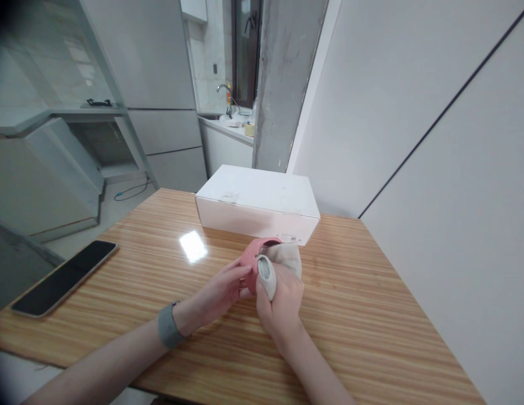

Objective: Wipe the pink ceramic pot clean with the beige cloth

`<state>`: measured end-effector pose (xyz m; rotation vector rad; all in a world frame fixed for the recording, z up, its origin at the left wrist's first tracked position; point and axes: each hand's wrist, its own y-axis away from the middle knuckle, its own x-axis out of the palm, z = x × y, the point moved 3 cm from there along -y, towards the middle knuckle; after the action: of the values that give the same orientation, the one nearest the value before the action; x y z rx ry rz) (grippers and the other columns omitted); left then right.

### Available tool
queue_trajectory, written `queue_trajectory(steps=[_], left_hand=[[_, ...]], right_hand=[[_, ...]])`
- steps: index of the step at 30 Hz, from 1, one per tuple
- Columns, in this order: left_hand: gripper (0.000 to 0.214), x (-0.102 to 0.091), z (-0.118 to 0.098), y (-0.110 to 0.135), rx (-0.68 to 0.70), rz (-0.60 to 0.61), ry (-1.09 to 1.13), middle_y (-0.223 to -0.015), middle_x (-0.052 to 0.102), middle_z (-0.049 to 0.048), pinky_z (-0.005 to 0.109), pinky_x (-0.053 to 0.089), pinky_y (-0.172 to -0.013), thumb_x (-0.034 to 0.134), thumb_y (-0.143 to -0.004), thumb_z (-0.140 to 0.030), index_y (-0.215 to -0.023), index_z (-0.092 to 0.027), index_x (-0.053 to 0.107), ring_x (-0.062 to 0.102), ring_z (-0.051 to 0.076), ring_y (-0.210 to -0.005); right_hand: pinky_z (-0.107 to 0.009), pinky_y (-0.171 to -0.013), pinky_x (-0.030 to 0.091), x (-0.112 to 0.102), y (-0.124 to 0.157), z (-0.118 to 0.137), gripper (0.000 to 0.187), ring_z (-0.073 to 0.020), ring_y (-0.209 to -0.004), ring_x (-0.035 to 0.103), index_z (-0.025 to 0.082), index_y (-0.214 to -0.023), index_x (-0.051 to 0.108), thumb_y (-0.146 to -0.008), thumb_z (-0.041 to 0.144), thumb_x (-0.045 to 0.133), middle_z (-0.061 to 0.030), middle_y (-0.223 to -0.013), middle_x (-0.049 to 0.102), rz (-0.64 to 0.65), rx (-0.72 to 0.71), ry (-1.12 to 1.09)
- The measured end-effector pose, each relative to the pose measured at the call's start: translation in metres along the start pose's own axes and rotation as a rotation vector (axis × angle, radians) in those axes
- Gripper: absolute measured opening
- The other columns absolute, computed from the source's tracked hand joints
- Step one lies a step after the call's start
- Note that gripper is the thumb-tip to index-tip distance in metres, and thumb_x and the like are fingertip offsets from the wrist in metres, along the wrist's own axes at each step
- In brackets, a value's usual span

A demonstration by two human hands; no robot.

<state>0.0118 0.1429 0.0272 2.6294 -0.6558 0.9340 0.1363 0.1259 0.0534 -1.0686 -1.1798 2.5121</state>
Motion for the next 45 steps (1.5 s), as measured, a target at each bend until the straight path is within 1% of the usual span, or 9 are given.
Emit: queue_trajectory(steps=[7, 11, 16, 24, 29, 33, 37, 42, 45], left_hand=[[0.04, 0.001, 0.002, -0.002, 0.077, -0.007, 0.047, -0.112, 0.07, 0.0075, 0.028, 0.044, -0.09, 0.068, -0.085, -0.042, -0.118, -0.02, 0.067, 0.061, 0.019, -0.103], [0.053, -0.007, 0.0, -0.005, 0.04, -0.098, -0.027, -0.116, 0.069, 0.0103, 0.033, 0.047, -0.087, 0.06, -0.085, -0.056, -0.119, -0.016, 0.067, 0.061, 0.026, -0.11], [0.054, -0.009, -0.009, -0.009, 0.103, -0.075, -0.028, -0.126, 0.067, 0.0077, 0.034, 0.037, -0.105, 0.049, -0.091, -0.055, -0.126, -0.016, 0.063, 0.053, 0.025, -0.124], [0.049, -0.005, -0.005, -0.005, -0.022, 0.017, -0.063, -0.105, 0.072, 0.0088, 0.033, 0.046, -0.082, 0.056, -0.087, -0.047, -0.125, -0.018, 0.063, 0.064, 0.022, -0.094], [0.034, -0.001, -0.004, -0.002, 0.063, 0.085, -0.056, -0.102, 0.071, 0.0081, 0.031, 0.043, -0.089, 0.067, -0.084, -0.029, -0.115, -0.016, 0.068, 0.062, 0.019, -0.094], [0.035, 0.003, -0.006, 0.0, 0.155, 0.116, -0.06, -0.117, 0.068, 0.0097, 0.034, 0.037, -0.103, 0.066, -0.086, -0.03, -0.118, -0.017, 0.067, 0.057, 0.023, -0.115], [0.048, 0.0, -0.008, -0.001, 0.19, 0.081, -0.041, -0.131, 0.062, 0.0115, 0.037, 0.034, -0.109, 0.061, -0.089, -0.044, -0.127, -0.015, 0.062, 0.05, 0.027, -0.127], [0.06, -0.009, -0.004, -0.006, 0.039, 0.02, 0.039, -0.13, 0.063, 0.0099, 0.034, 0.04, -0.102, 0.049, -0.09, -0.06, -0.131, -0.017, 0.059, 0.053, 0.026, -0.124], [0.062, -0.01, -0.005, -0.007, -0.025, -0.022, 0.051, -0.121, 0.068, 0.0097, 0.031, 0.045, -0.087, 0.049, -0.088, -0.062, -0.128, -0.017, 0.062, 0.06, 0.024, -0.111]], right_hand=[[-0.032, -0.059, 0.047, 0.004, 0.006, 0.007, 0.019, -0.0202, -0.065, 0.062, 0.019, -0.082, 0.059, -0.091, 0.024, 0.044, -0.0054, -0.07, 0.065, -0.036, 0.042, -0.062], [-0.036, -0.066, 0.053, 0.002, 0.001, 0.017, 0.015, -0.0221, -0.07, 0.066, 0.019, -0.084, 0.06, -0.087, 0.019, 0.044, -0.008, -0.076, 0.068, 0.04, -0.158, -0.12], [-0.043, -0.075, 0.057, -0.001, -0.005, 0.022, 0.029, -0.0266, -0.078, 0.07, 0.013, -0.102, 0.062, -0.082, 0.025, 0.045, -0.0126, -0.085, 0.073, 0.157, -0.456, -0.113], [-0.038, -0.066, 0.056, -0.007, -0.003, 0.007, 0.019, -0.024, -0.072, 0.07, 0.018, -0.087, 0.065, -0.084, 0.019, 0.046, -0.0086, -0.078, 0.072, -0.014, -0.183, -0.09], [-0.036, -0.06, 0.052, -0.008, 0.0, 0.006, 0.019, -0.0218, -0.064, 0.065, 0.021, -0.078, 0.061, -0.087, 0.019, 0.045, -0.0057, -0.069, 0.068, -0.076, -0.065, -0.096], [-0.044, -0.075, 0.056, -0.008, 0.005, 0.009, 0.025, -0.0274, -0.084, 0.071, 0.018, -0.1, 0.064, -0.083, 0.016, 0.047, -0.0124, -0.094, 0.074, -0.119, -0.188, -0.099], [-0.049, -0.082, 0.058, -0.008, 0.005, 0.012, 0.04, -0.0323, -0.098, 0.071, 0.012, -0.116, 0.06, -0.079, 0.018, 0.047, -0.0181, -0.106, 0.073, -0.071, -0.349, -0.078], [-0.046, -0.079, 0.061, -0.005, -0.005, 0.023, 0.04, -0.0311, -0.091, 0.074, 0.008, -0.11, 0.062, -0.078, 0.024, 0.045, -0.0192, -0.1, 0.075, 0.136, -0.53, -0.007], [-0.044, -0.075, 0.061, -0.007, -0.009, 0.023, 0.035, -0.0288, -0.083, 0.074, 0.011, -0.105, 0.064, -0.077, 0.021, 0.046, -0.0161, -0.093, 0.076, 0.098, -0.472, -0.012]])
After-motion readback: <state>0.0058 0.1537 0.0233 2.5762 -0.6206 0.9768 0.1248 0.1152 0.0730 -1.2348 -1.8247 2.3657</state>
